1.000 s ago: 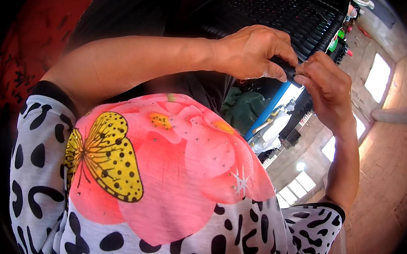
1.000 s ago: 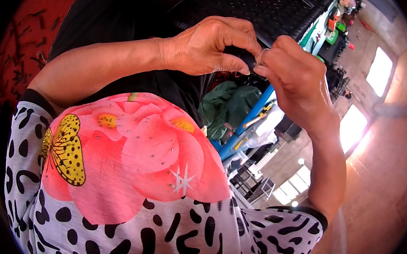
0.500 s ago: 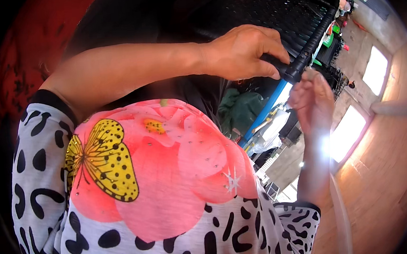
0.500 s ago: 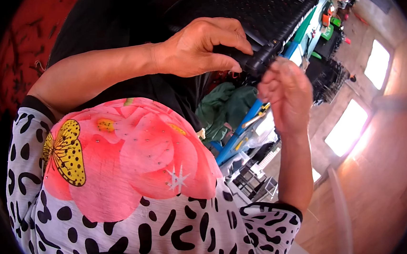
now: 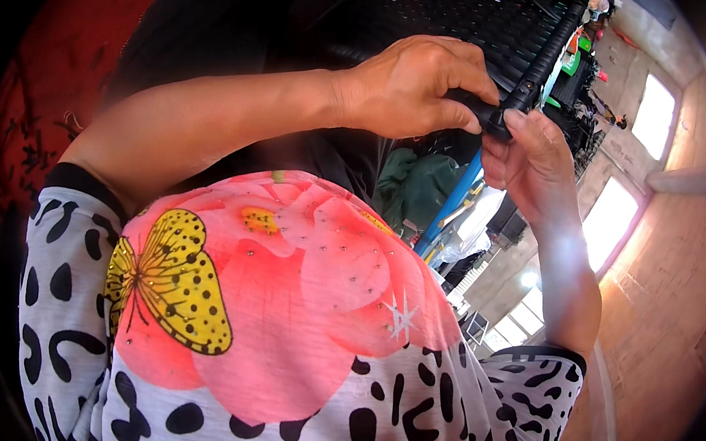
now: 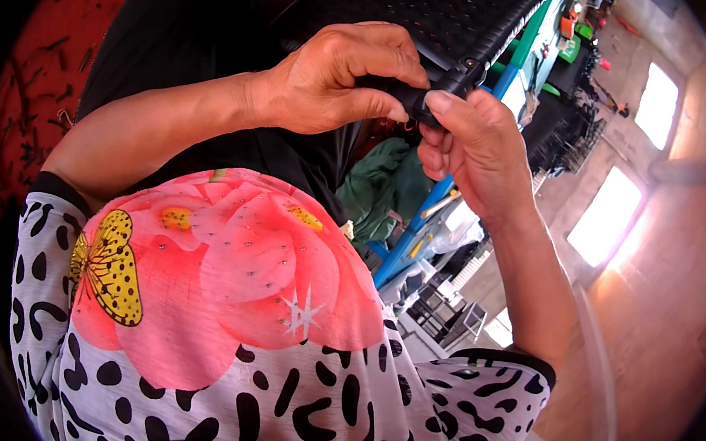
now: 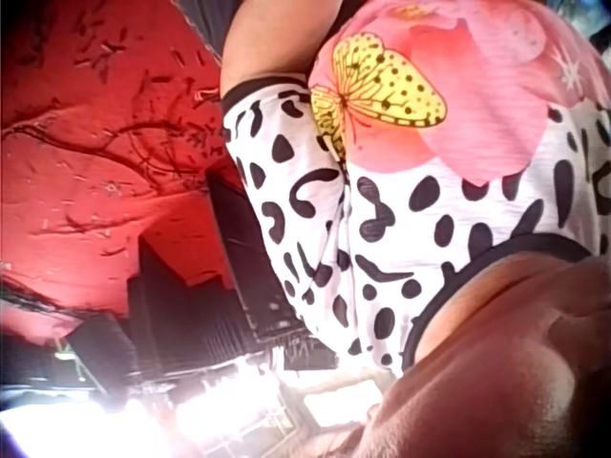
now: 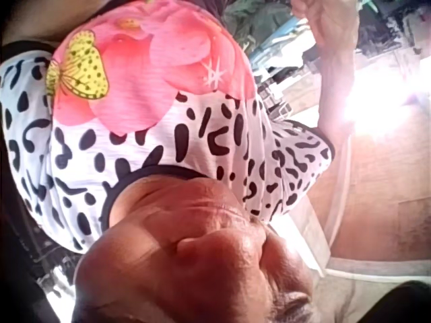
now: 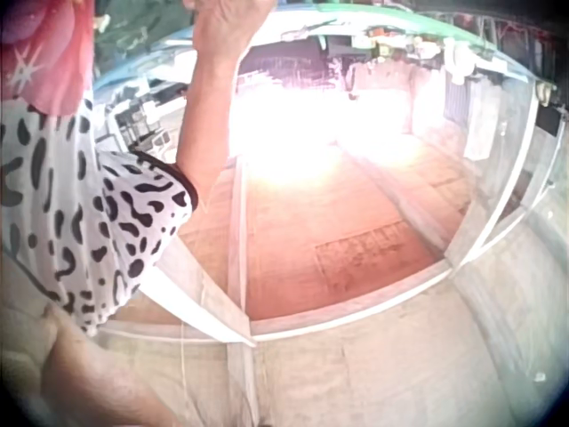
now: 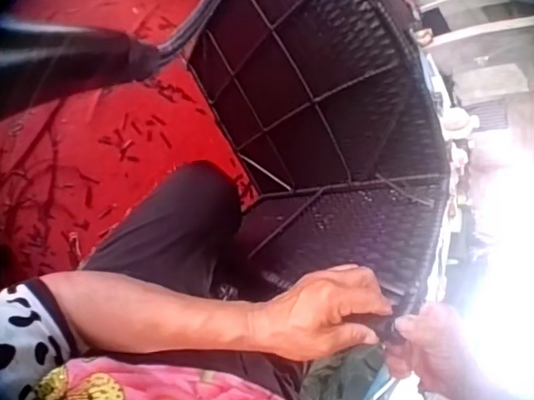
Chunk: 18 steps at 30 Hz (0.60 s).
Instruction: The person trims and weaves plastic rattan strips on a chair frame using a knife and pliers, pushes an end cap onto the frame leg, and fastens the strips to the frame using a pneumatic stapler.
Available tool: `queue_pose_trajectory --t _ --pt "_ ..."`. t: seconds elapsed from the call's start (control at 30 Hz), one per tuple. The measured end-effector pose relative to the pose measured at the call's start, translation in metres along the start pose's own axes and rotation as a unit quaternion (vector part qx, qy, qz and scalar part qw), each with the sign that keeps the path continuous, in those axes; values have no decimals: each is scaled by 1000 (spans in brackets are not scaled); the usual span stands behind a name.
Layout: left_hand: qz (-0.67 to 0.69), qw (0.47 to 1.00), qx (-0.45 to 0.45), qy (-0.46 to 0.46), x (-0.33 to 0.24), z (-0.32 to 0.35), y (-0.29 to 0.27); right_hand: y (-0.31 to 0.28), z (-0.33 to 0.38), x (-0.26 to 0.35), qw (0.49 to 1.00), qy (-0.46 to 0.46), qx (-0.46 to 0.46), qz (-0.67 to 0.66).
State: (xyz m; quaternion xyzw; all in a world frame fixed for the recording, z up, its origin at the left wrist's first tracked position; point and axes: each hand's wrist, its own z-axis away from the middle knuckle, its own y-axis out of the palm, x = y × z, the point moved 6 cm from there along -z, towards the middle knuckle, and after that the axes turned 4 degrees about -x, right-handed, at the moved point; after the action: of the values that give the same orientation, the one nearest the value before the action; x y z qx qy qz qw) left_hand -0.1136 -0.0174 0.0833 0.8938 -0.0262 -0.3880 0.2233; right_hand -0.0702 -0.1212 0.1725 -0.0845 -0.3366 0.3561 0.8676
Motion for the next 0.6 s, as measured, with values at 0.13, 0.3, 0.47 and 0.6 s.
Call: queue_pose_trajectory --t 0.13,0.3,0.47,0.6 --pt "0 1000 12 -13 -4 1 0 -1 4 0 999 -9 -17 27" --pt "-16 999 7 -31 -4 0 -3 -6 2 -1 987 -45 -120 97" --pt "-25 1000 -4 -9 -6 -4 -3 -3 0 -6 983 -82 -136 89" --pt "-86 996 -27 20 -13 -8 -3 7 0 -4 978 -129 -158 54"
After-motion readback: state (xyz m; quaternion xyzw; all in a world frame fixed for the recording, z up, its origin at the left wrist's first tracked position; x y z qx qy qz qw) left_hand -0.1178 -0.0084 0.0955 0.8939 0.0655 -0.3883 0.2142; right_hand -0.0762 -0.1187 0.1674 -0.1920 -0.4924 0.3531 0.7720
